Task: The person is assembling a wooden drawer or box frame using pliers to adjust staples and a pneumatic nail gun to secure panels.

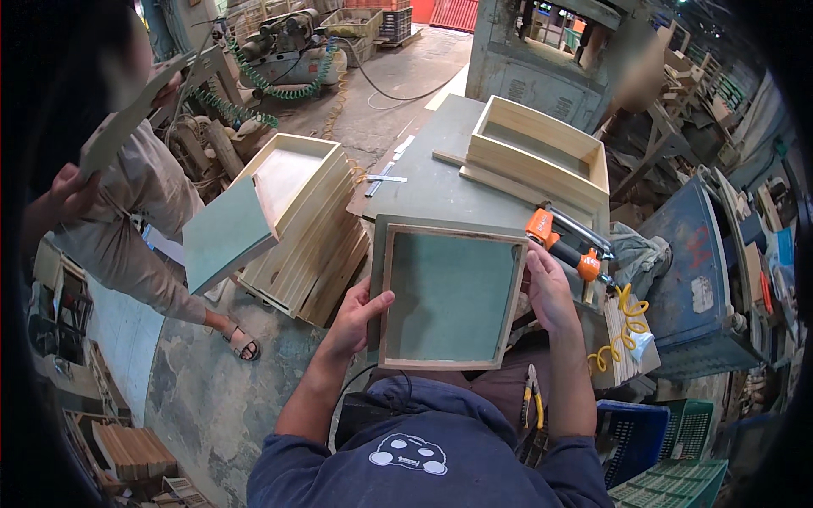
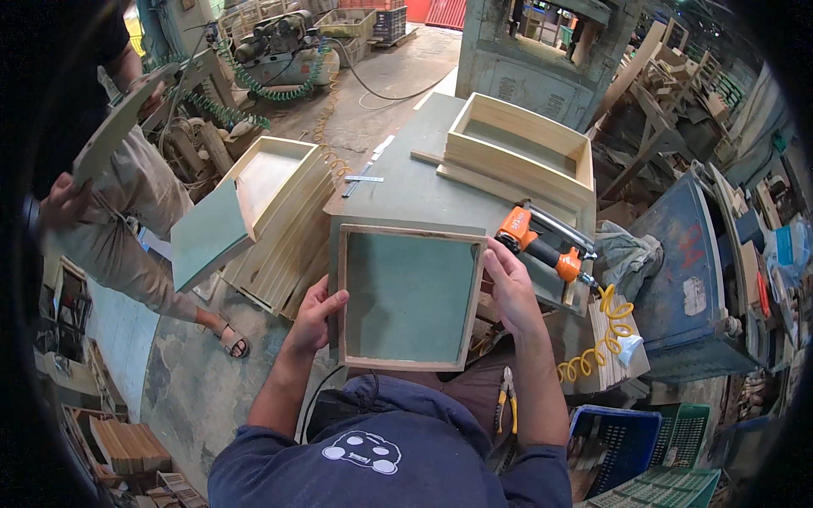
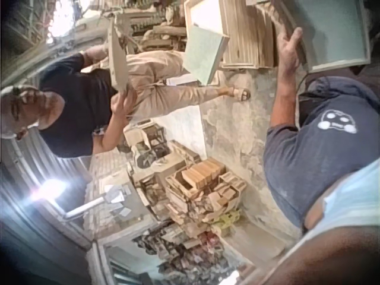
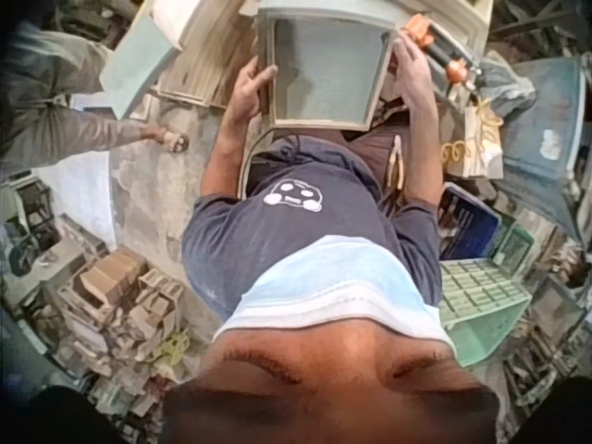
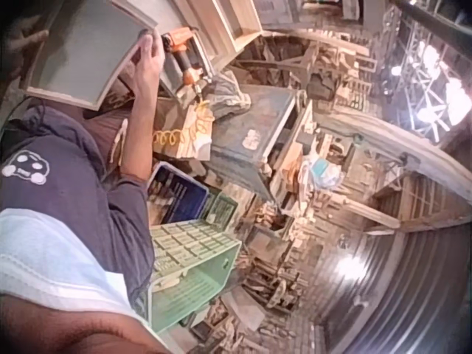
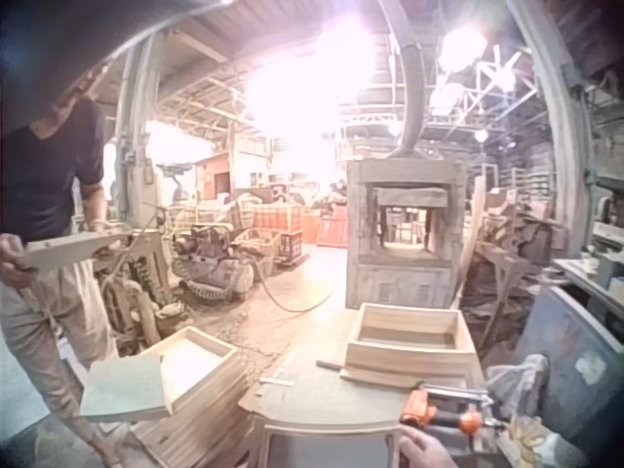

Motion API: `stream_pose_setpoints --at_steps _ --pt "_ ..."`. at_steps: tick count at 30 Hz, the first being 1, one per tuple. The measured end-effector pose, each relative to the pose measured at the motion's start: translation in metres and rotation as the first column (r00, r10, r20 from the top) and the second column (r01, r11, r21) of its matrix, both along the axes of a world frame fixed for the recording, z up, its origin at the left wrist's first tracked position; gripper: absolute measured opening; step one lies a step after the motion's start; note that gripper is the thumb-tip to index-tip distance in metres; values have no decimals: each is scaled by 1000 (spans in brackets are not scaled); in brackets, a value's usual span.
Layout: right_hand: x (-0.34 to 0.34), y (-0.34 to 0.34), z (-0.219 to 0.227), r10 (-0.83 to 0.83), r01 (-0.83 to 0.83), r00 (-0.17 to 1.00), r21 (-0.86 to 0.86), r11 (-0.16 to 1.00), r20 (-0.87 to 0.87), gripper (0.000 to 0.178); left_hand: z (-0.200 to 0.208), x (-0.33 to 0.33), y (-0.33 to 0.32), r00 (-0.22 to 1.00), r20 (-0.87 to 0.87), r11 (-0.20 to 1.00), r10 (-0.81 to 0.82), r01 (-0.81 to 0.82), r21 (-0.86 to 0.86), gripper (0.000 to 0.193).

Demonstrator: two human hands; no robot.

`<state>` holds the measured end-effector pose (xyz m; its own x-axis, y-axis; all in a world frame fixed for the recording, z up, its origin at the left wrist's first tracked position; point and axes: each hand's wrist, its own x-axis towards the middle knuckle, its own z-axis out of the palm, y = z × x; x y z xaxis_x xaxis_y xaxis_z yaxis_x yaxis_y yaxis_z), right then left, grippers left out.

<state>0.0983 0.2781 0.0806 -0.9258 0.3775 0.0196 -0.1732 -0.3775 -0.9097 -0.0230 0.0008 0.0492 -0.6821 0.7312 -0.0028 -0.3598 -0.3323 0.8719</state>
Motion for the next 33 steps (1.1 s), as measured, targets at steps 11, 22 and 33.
stream_pose_setpoints --at_steps 11,22,33 --pt "10 -26 -3 -438 503 780 865 11 -448 17 15 17 0 974 -223 987 39 -72 -144 29" --pt "-16 -26 -14 -458 221 839 953 -207 -294 15 40 38 4 863 -505 946 -7 -157 -282 27" --pt "-21 -33 -31 -376 263 879 956 -126 -292 11 30 35 -2 929 -360 946 83 -187 -264 29"
